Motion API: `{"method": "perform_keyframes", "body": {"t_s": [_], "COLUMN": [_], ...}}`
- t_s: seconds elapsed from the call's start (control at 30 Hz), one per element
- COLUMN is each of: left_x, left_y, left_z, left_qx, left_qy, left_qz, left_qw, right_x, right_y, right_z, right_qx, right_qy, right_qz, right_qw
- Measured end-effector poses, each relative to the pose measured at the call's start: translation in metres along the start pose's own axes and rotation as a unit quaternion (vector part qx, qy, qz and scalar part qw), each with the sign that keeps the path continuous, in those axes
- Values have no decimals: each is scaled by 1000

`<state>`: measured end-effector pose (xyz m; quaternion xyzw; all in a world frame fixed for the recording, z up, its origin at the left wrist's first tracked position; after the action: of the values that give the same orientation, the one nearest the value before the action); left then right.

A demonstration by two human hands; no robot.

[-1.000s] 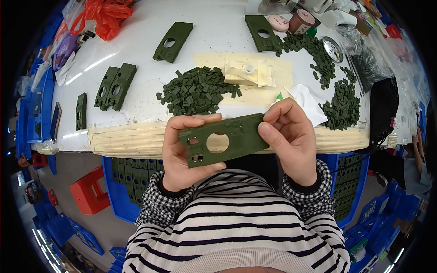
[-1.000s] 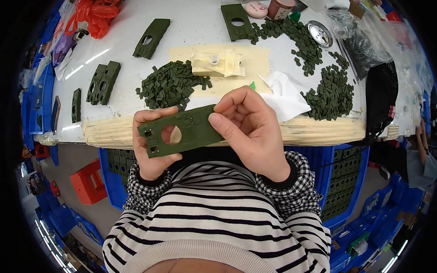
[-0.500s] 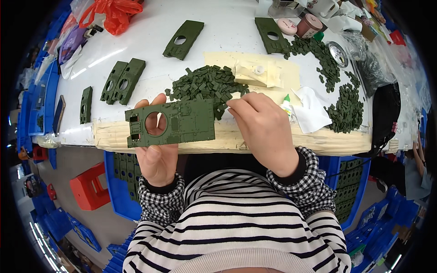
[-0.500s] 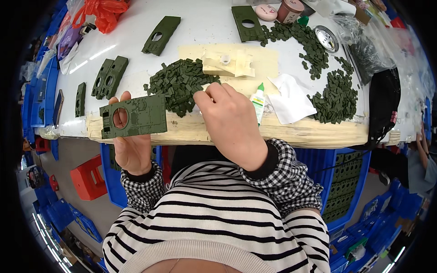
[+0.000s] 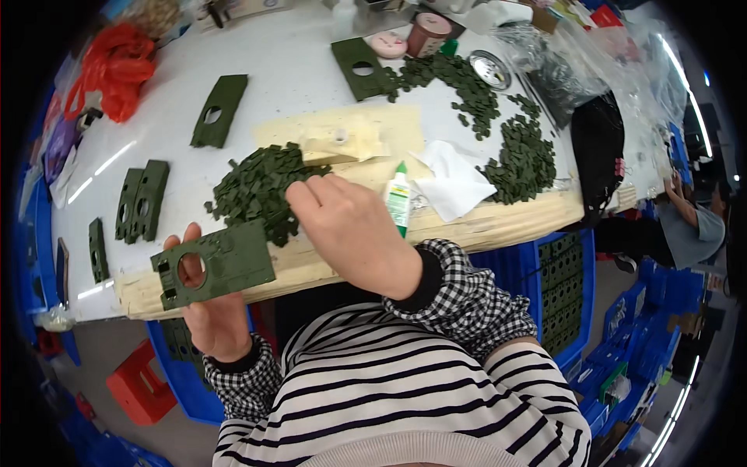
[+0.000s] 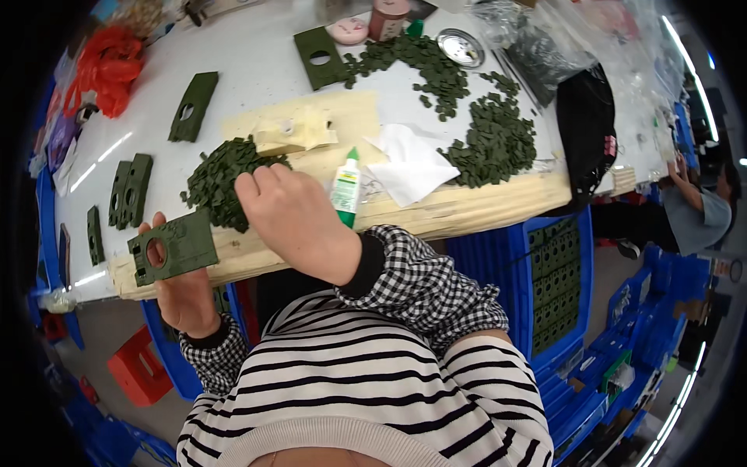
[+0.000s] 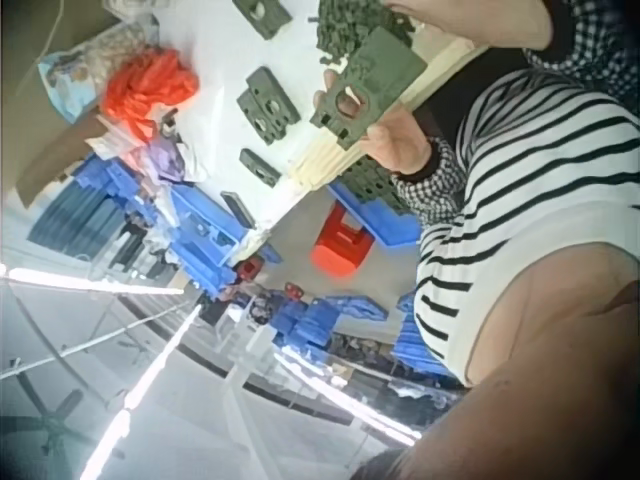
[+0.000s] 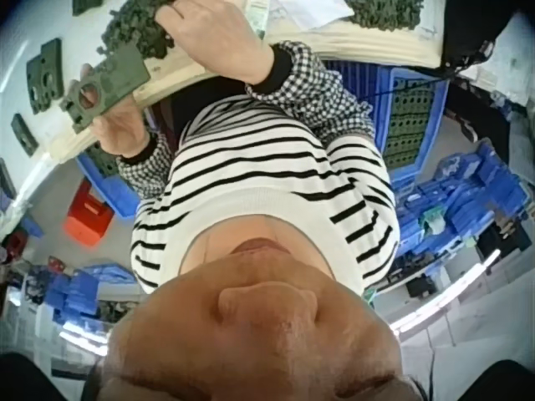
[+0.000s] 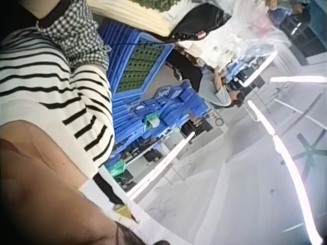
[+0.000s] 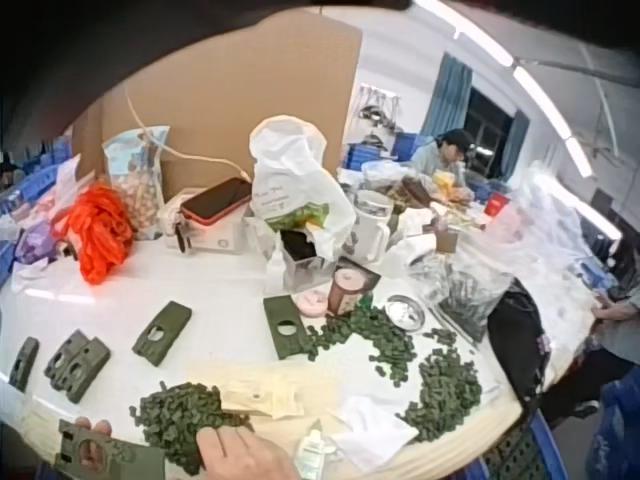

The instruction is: Applying glue and attaching small components to green plastic toy bodies at a factory workstation.

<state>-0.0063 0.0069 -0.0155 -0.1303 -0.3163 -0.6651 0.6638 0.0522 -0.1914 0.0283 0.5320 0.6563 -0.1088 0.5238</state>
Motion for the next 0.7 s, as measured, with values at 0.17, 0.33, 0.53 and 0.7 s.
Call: {"method": "perform_keyframes", "body": {"t_s": [0.17, 0.33, 0.53, 0.7], "left_x": [-2, 32, 65, 88], "left_y": [2, 5, -2, 1], "left_z": [-5, -17, -41, -47], "left_qx": [-36, -154, -237, -260], "left_qy": [-107, -106, -45, -48], "left_qz": [-74, -121, -118, -163], "left_qw": [991, 975, 963, 950], "right_x": [-23, -55, -85, -91], "right_y": [-11, -23, -36, -43], "right_z": [3, 20, 27, 30], "right_qx": [-4, 57, 143, 123], "right_qy": [110, 237, 387, 411], "right_qz": [29, 84, 34, 26], "right_qw": [993, 966, 910, 903]}}
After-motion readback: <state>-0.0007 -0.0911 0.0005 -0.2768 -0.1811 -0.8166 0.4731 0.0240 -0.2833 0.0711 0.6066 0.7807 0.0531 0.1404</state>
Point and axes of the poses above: each hand's wrist, its own y-axis towards the middle knuckle, its own x-axis out of the palm, z = x × y, the point moved 3 cm from there along y, towards the middle knuckle, and after that the axes turned 2 degrees about -z, right-handed, at the moved point
